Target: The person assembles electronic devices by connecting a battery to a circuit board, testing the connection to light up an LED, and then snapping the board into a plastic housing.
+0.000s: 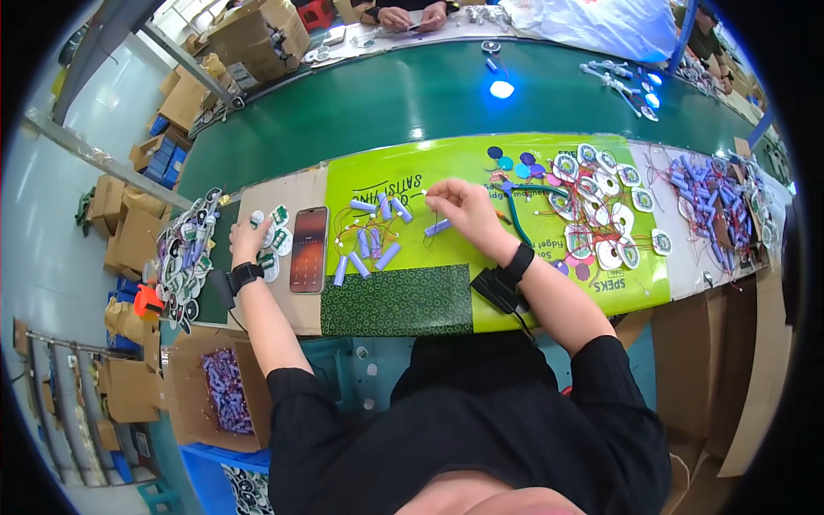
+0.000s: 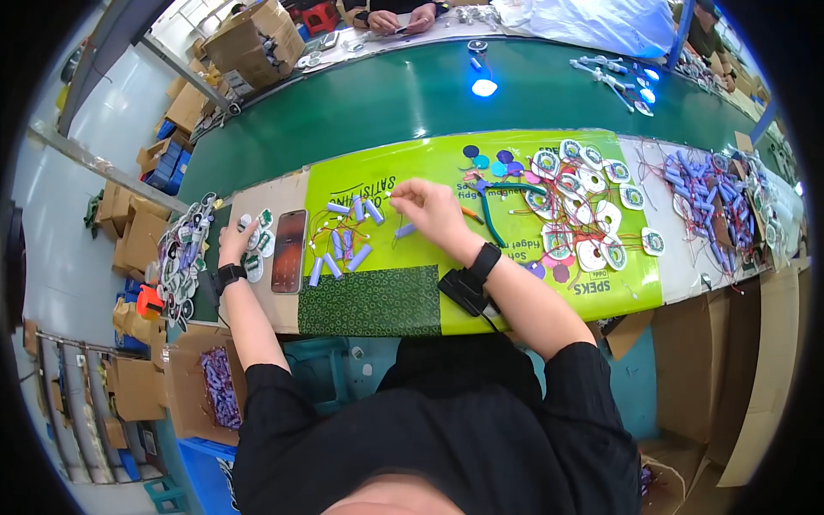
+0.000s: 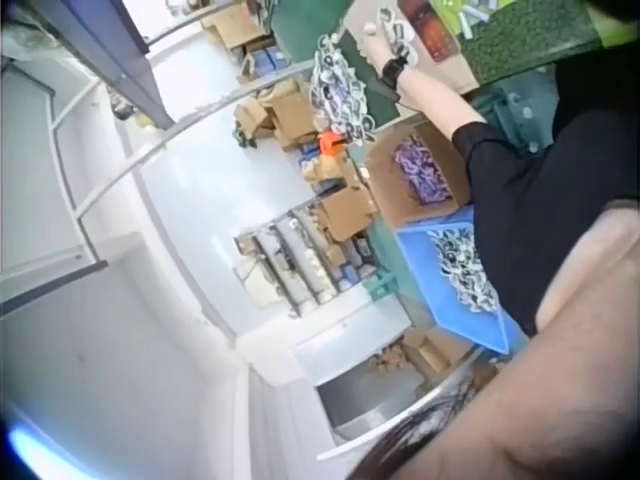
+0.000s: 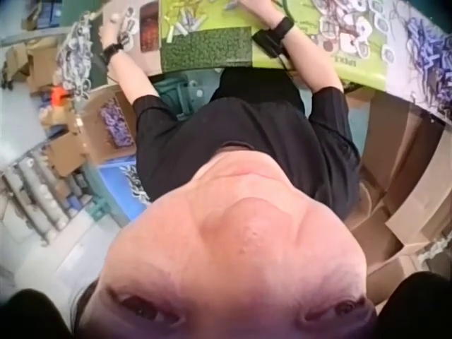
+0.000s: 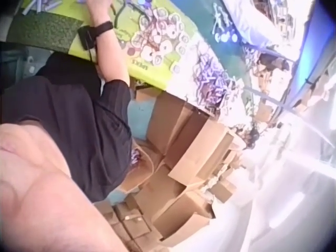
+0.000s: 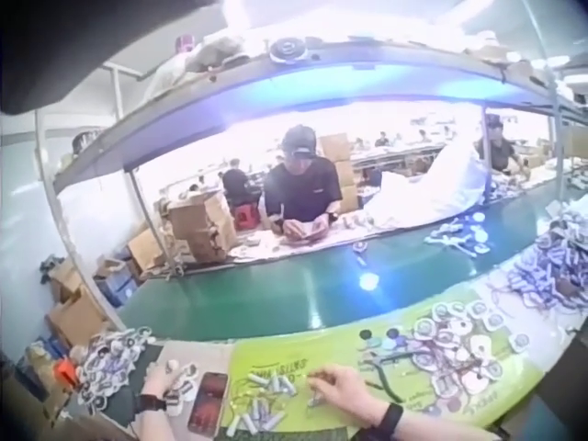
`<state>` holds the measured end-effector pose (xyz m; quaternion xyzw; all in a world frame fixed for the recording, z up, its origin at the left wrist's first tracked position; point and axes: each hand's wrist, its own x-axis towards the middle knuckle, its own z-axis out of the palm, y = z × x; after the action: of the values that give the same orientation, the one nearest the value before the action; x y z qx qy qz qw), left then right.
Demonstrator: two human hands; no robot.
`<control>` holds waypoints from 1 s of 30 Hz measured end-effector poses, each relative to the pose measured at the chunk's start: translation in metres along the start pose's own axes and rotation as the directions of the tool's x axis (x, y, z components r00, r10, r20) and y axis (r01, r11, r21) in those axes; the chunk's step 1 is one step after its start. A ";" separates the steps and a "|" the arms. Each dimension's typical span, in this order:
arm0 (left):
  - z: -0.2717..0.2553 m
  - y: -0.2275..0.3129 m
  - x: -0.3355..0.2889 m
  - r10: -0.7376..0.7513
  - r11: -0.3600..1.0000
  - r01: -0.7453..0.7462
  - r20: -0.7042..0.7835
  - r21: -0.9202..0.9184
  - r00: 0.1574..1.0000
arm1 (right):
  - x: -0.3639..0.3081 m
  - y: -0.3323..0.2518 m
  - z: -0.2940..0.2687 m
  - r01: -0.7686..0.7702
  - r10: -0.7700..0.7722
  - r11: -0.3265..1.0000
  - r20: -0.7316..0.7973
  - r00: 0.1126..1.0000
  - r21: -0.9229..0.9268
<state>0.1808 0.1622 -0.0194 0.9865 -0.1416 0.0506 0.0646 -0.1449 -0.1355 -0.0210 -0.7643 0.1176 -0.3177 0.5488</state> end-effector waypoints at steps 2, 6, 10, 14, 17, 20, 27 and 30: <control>0.002 -0.023 0.016 0.035 0.983 -0.022 0.069 -0.182 0.997 | 0.001 -0.002 -0.002 -0.009 0.009 1.000 -0.009 1.000 0.025; 0.018 -0.049 0.028 0.050 0.945 -0.076 -0.090 -0.318 0.995 | 0.002 0.003 -0.003 -0.023 0.024 0.995 -0.014 1.000 0.096; 0.018 -0.049 0.038 0.108 0.945 -0.090 0.038 -0.315 0.993 | -0.001 -0.002 -0.004 -0.026 0.026 0.997 -0.001 1.000 0.076; 0.025 -0.070 0.050 0.121 0.788 -0.016 0.130 -0.615 0.984 | -0.001 -0.005 -0.001 0.009 -0.009 0.999 0.012 1.000 0.032; 0.013 -0.066 0.040 0.091 0.882 -0.119 -0.084 -0.456 0.992 | -0.001 -0.006 0.000 0.021 -0.021 0.998 -0.001 1.000 0.055; -0.017 -0.015 0.021 0.078 0.916 -0.168 -0.249 -0.364 0.965 | -0.001 0.009 -0.009 0.051 -0.049 0.999 -0.068 0.996 0.018; -0.062 0.132 -0.074 0.214 0.305 -0.268 -0.209 -0.914 0.954 | 0.000 -0.003 -0.011 -0.034 0.035 0.998 -0.013 0.999 0.052; -0.050 0.195 -0.119 0.425 0.109 -0.116 -0.059 -0.987 0.903 | 0.002 -0.004 -0.006 0.026 -0.022 0.979 -0.022 1.000 0.202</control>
<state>0.0072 0.0162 0.0384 0.6637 -0.3258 -0.1603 0.6539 -0.1478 -0.1399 -0.0157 -0.7029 0.0808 -0.3420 0.6184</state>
